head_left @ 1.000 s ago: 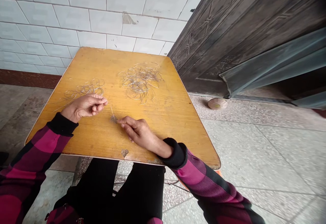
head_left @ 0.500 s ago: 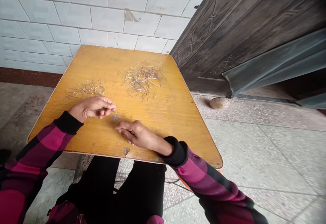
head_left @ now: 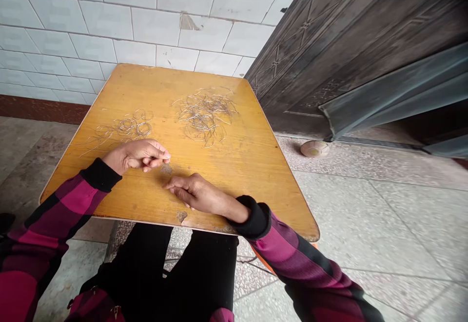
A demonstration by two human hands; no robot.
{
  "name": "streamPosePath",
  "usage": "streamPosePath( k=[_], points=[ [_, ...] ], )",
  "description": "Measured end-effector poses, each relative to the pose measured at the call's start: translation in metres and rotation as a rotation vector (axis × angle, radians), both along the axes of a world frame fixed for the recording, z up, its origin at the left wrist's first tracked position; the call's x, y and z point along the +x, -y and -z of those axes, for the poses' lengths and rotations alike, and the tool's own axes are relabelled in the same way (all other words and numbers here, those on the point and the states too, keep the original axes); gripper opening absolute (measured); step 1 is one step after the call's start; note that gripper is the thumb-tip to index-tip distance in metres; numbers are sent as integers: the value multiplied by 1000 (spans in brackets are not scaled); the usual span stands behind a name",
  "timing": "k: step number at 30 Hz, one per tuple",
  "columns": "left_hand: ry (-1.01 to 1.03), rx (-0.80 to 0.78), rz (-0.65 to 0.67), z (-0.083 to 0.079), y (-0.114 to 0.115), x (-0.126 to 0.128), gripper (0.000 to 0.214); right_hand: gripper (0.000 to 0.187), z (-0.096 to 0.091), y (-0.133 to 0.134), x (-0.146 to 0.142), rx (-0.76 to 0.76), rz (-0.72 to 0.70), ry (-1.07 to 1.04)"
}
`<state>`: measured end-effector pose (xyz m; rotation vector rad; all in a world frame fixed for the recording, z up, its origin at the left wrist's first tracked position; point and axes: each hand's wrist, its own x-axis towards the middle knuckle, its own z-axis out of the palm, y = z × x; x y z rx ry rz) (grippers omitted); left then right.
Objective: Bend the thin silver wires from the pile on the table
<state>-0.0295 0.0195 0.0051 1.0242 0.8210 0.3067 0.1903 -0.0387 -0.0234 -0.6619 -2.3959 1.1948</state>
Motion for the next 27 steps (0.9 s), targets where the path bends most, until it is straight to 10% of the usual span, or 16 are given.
streamPosePath(
  k=[13, 27],
  points=[
    [9, 2, 53, 1, 0, 8, 19, 24, 2, 0, -1, -45, -21, 2],
    [79, -95, -201, -12, -5, -1, 46, 32, 2, -2, 0, -477, 136, -161]
  ],
)
